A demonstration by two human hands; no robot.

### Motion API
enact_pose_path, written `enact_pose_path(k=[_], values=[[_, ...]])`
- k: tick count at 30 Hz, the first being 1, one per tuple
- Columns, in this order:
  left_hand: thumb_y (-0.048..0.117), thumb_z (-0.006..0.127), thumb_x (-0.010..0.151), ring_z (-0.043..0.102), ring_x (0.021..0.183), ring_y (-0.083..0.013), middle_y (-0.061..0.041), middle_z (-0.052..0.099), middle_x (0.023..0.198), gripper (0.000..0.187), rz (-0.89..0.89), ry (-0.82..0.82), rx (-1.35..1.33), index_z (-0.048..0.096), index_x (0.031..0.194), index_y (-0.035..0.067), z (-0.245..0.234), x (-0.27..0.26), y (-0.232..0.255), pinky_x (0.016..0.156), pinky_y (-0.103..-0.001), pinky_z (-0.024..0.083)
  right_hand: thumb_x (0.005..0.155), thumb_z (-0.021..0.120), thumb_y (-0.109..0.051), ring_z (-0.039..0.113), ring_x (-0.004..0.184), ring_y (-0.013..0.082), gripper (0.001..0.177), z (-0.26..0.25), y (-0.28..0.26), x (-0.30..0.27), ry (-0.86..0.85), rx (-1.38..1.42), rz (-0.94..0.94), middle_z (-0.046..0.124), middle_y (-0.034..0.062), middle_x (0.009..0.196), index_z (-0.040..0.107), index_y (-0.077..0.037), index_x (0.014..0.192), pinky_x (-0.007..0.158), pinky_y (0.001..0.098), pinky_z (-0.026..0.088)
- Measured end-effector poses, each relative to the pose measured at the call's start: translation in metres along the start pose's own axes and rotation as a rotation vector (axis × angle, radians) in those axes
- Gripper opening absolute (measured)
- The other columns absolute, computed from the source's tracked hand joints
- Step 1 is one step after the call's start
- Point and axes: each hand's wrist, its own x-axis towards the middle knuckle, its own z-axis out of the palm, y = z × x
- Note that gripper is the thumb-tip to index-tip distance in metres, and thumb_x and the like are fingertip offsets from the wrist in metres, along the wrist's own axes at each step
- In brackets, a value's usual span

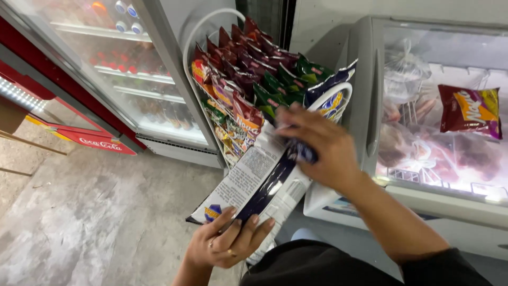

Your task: Organizing and stocking bags of snack chips on a display rack in a grocery store.

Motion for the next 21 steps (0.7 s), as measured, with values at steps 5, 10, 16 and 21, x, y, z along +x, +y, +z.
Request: enact_pose_path(k=[5,10,16,21], values=[[0.019,0.082,0.083,0.056,0.111,-0.0151,0.007,0.063,0.116,0.042,-0.53,-0.008,-0.415,0.072,0.123,0.028,-0.007,0.012,-0.005,0.102,-0.035,0.054,0.066,0.069,0.007,0.07,0.124,0.0219,0.064,-0.029,0.06,-0.038,-0.098,0.13,0.265,0.073,-0.0001,0.132,0.068,-0.018,0.125,0.106,0.0402,0.057],[0.002,0.084,0.077,0.064,0.117,-0.016,0.0,0.064,0.117,0.057,-1.24,0.375,-0.938,0.065,0.128,0.017,0.016,-0.008,0.014,0.1,-0.029,0.057,0.068,0.081,-0.004,0.064,0.127,0.0199,0.087,-0.038,0.061,-0.036,-0.221,0.447,0.467,0.069,0.0044,0.135,0.049,-0.015,0.149,0.105,0.0373,0.05],[-0.001,0.088,0.073,0.068,0.103,-0.0131,-0.005,0.072,0.116,0.071,-1.604,0.364,-1.096,0.056,0.136,0.002,0.015,0.037,-0.039,0.09,-0.03,0.058,0.072,0.091,-0.018,0.062,0.118,0.0202,0.096,-0.055,0.083,-0.025,-0.374,0.51,0.5,0.068,0.0119,0.13,0.043,-0.016,0.155,0.097,0.0369,0.048],[0.012,0.093,0.071,0.073,0.088,-0.0123,-0.005,0.077,0.1,0.062,-1.248,-0.227,-0.702,0.064,0.125,0.004,-0.022,0.141,-0.111,0.079,-0.028,0.06,0.069,0.091,-0.029,0.072,0.074,0.0244,0.099,-0.123,0.068,0.035,-0.39,0.026,0.785,0.08,0.0109,0.097,0.05,-0.029,0.159,0.066,0.0398,0.055]])
